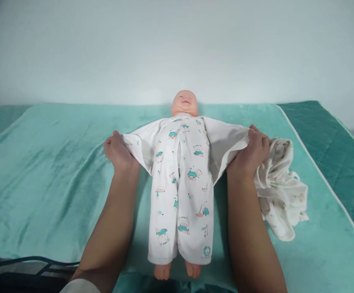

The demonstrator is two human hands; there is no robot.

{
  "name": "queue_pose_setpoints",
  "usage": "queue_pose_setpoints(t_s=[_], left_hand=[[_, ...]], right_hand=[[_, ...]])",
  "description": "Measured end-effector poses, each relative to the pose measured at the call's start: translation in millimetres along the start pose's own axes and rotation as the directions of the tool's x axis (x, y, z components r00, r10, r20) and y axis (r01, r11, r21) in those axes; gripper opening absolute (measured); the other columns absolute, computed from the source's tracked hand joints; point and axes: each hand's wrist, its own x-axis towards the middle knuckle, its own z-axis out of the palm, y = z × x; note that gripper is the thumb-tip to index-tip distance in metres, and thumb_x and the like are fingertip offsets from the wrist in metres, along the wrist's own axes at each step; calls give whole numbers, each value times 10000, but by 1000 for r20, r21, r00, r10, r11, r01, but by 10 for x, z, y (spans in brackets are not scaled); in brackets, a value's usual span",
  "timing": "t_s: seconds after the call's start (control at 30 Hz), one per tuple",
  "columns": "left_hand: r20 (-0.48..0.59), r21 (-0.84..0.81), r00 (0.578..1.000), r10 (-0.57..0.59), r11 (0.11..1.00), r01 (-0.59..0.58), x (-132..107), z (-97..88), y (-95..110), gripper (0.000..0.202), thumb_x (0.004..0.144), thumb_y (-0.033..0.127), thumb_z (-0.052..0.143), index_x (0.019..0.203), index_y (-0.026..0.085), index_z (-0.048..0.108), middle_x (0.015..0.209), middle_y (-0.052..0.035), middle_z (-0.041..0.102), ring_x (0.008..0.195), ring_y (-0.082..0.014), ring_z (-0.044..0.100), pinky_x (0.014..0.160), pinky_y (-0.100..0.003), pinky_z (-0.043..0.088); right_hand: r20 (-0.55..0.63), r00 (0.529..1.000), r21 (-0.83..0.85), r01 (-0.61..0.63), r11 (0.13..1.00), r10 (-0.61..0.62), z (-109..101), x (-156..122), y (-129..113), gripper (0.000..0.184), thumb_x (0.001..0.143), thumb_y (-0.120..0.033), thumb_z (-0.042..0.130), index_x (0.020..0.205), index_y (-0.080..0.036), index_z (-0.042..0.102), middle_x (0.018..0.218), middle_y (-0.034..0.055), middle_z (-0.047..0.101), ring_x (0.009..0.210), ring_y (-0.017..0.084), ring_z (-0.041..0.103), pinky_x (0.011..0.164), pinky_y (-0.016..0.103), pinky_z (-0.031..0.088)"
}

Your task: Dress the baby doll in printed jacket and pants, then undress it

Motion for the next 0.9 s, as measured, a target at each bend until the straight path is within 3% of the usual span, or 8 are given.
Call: queue_pose_setpoints(t_s=[0.1, 0.17, 0.27, 0.37, 0.47, 0.63, 0.8, 0.9], left_hand=[[37, 13, 999, 0, 1000, 0, 21, 7, -8, 197, 924, 142, 553, 827, 219, 400, 729, 67, 360, 605, -78, 381, 610, -240, 359], [81, 90, 996, 39, 995, -46, 28, 7, -39, 204, 850, 65, 555, 867, 221, 424, 750, 65, 379, 631, -76, 414, 644, -234, 384], [231, 317, 949, 217, 905, -284, -1, -4, -114, 270, 777, 23, 549, 944, 229, 498, 850, 34, 487, 790, -99, 527, 793, -248, 449], [526, 482, 762, 377, 606, -632, -76, -8, -178, 229, 809, 90, 587, 984, 238, 584, 1100, -40, 615, 1131, -188, 564, 1051, -356, 430], [733, 516, 609, 302, 337, -788, -145, 17, -204, 124, 881, 206, 624, 997, 245, 644, 1275, -81, 640, 1392, -270, 445, 1230, -487, 268], [785, 560, 598, 164, 228, -797, -139, 58, -179, 102, 939, 309, 622, 1017, 270, 673, 1324, -88, 664, 1520, -306, 337, 1273, -625, 79], [819, 524, 546, 178, 157, -837, -75, 14, -138, 86, 943, 322, 621, 992, 272, 671, 1177, -98, 712, 1490, -336, 386, 1267, -655, 6], [805, 558, 558, 201, 62, -827, -52, -6, -133, 97, 951, 331, 597, 971, 257, 655, 1133, -107, 716, 1429, -364, 439, 1248, -682, -53]], right_hand=[[-22, 999, 55, -23, 998, 25, 20, -8, 50, 66, 776, -222, 591, 839, -223, 612, 1063, 43, 647, 965, 184, 636, 909, 361, 548], [74, 996, 26, -53, 998, 51, 52, -50, 107, 87, 781, -234, 607, 865, -223, 628, 1051, 41, 650, 951, 181, 635, 910, 367, 546], [265, 963, -79, -28, 997, 48, 82, -133, 188, 218, 751, -228, 666, 968, -225, 638, 1109, 40, 654, 1016, 187, 643, 961, 393, 530], [408, 909, -270, 211, 939, -87, 74, -211, 205, 356, 730, -216, 718, 1077, -253, 645, 1299, 56, 615, 1245, 223, 579, 1085, 435, 460], [532, 828, -352, 405, 844, -176, 73, -251, 188, 310, 802, -290, 717, 1107, -262, 673, 1409, 93, 579, 1362, 255, 505, 1142, 474, 399], [657, 726, -368, 544, 754, -202, 218, -126, 309, 254, 881, -341, 626, 1116, -282, 700, 1404, 89, 617, 1391, 295, 477, 1150, 537, 366], [757, 645, -430, 613, 663, -104, 424, 115, 421, 308, 841, -247, 555, 1098, -282, 722, 1220, 52, 728, 1201, 283, 612, 1124, 514, 390], [769, 636, -466, 625, 627, -62, 481, 199, 415, 353, 818, -197, 516, 1078, -274, 742, 1182, 54, 740, 1120, 274, 647, 1035, 464, 456]])
